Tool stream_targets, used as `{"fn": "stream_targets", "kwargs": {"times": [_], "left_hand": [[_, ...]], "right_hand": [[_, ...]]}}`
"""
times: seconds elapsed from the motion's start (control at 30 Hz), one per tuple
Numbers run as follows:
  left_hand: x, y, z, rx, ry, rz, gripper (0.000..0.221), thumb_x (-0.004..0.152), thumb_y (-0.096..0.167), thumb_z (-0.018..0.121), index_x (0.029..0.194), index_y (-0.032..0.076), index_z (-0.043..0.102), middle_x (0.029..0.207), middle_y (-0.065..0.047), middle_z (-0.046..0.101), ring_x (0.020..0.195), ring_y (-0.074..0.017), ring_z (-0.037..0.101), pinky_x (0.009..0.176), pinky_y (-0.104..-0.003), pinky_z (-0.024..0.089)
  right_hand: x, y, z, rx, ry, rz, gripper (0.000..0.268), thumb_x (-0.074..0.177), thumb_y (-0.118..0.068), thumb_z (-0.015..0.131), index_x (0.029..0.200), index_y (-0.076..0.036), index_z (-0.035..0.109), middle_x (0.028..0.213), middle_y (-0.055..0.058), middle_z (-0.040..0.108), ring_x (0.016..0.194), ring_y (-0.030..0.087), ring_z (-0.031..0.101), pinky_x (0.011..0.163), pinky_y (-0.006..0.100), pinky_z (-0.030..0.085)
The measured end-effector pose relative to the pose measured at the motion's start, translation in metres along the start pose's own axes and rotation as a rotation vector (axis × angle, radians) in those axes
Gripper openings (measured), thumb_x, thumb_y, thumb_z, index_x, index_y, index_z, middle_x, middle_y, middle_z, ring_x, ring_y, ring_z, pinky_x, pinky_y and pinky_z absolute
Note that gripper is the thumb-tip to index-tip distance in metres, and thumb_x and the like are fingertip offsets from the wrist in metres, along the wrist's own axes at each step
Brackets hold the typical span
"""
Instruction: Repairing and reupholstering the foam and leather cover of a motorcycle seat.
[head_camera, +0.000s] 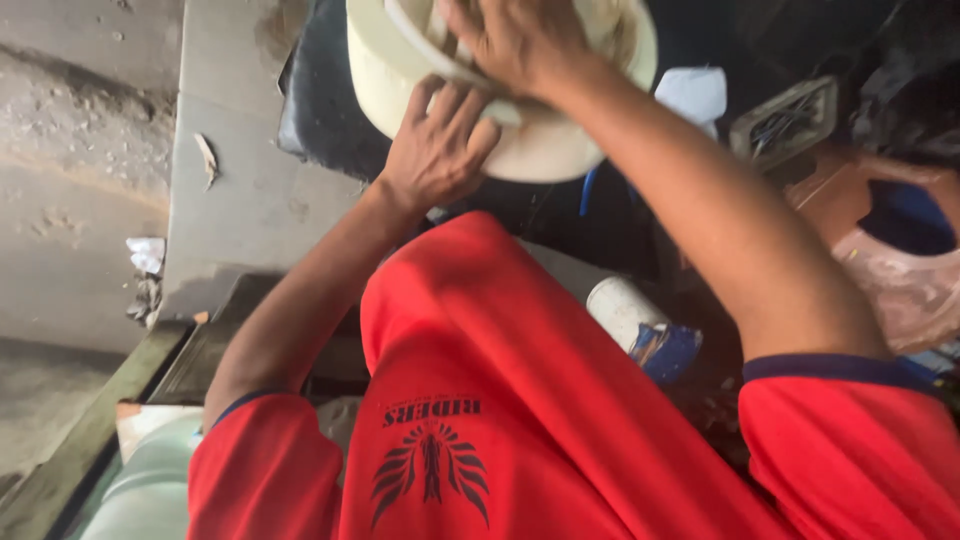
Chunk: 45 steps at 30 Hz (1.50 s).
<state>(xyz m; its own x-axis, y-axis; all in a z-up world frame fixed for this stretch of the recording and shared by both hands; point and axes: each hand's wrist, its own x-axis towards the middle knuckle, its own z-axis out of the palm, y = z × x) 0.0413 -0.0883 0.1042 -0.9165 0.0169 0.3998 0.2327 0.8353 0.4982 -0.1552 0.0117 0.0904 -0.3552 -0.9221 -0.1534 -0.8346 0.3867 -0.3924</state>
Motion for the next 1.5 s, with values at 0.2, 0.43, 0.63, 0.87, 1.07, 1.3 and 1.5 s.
{"fn": "stream_targets", "kwargs": {"times": [0.2, 0.43, 0.63, 0.87, 1.07, 1.3, 1.5], "left_hand": [[-0.026, -0.009, 0.005, 0.163, 0.045, 0.111, 0.029, 0.087, 0.024, 0.070, 0.105, 0.012, 0.052, 0.128, -0.014, 0.063, 0.118, -0.0286, 0.060, 0.106, -0.051, 0.045], [-0.030, -0.006, 0.017, 0.166, 0.164, 0.209, 0.022, 0.101, 0.024, 0.062, 0.116, 0.021, 0.047, 0.128, -0.013, 0.062, 0.117, -0.0288, 0.059, 0.104, -0.052, 0.046], [-0.028, -0.038, -0.039, 0.134, 0.282, -0.034, 0.068, 0.091, 0.056, 0.077, 0.139, 0.018, 0.049, 0.137, -0.014, 0.051, 0.125, -0.0338, 0.052, 0.103, -0.061, 0.045], [-0.001, -0.048, -0.046, -0.943, -0.025, -0.973, 0.092, 0.077, 0.057, 0.085, 0.143, 0.004, 0.048, 0.128, -0.014, 0.070, 0.116, -0.0264, 0.072, 0.100, -0.038, 0.056], [-0.001, -0.022, -0.021, -1.094, 0.143, -1.130, 0.097, 0.070, 0.052, 0.091, 0.146, 0.005, 0.055, 0.130, -0.013, 0.073, 0.119, -0.0211, 0.071, 0.102, -0.034, 0.056], [0.025, 0.016, -0.017, -0.813, 0.107, -1.236, 0.112, 0.059, 0.055, 0.096, 0.148, 0.005, 0.052, 0.133, -0.018, 0.069, 0.123, -0.0277, 0.070, 0.103, -0.037, 0.054], [0.016, 0.034, -0.016, -0.719, 0.033, -1.125, 0.112, 0.056, 0.048, 0.097, 0.148, 0.005, 0.050, 0.147, -0.022, 0.058, 0.124, -0.0367, 0.065, 0.102, -0.043, 0.053]], "right_hand": [[-0.025, 0.004, 0.010, -0.303, -0.026, -0.409, 0.045, 0.109, -0.027, 0.048, 0.145, -0.001, 0.056, 0.122, 0.031, 0.061, 0.106, 0.046, 0.062, 0.085, 0.057, 0.048], [-0.024, -0.037, -0.033, -0.055, 0.070, -0.086, 0.041, 0.119, -0.042, 0.042, 0.140, -0.009, 0.052, 0.136, 0.023, 0.060, 0.122, 0.044, 0.060, 0.098, 0.057, 0.048], [-0.024, -0.004, -0.043, 0.055, -0.030, -0.036, 0.051, 0.118, -0.048, 0.035, 0.145, -0.007, 0.049, 0.137, 0.021, 0.063, 0.121, 0.043, 0.063, 0.098, 0.053, 0.052], [-0.029, -0.030, -0.040, 0.067, -0.039, -0.075, 0.048, 0.119, -0.043, 0.038, 0.143, -0.002, 0.046, 0.138, 0.028, 0.060, 0.123, 0.048, 0.061, 0.100, 0.055, 0.052], [-0.045, -0.037, -0.034, 0.074, 0.038, -0.142, 0.045, 0.116, -0.041, 0.042, 0.139, -0.002, 0.045, 0.136, 0.029, 0.058, 0.125, 0.051, 0.059, 0.108, 0.059, 0.047], [-0.087, 0.008, -0.022, 0.181, 0.036, -0.138, 0.052, 0.112, -0.040, 0.047, 0.144, 0.000, 0.041, 0.143, 0.032, 0.052, 0.132, 0.053, 0.053, 0.115, 0.059, 0.044], [-0.117, 0.011, -0.039, 0.258, -0.106, -0.022, 0.057, 0.113, -0.045, 0.049, 0.145, 0.001, 0.041, 0.152, 0.033, 0.048, 0.142, 0.052, 0.049, 0.121, 0.057, 0.041]]}}
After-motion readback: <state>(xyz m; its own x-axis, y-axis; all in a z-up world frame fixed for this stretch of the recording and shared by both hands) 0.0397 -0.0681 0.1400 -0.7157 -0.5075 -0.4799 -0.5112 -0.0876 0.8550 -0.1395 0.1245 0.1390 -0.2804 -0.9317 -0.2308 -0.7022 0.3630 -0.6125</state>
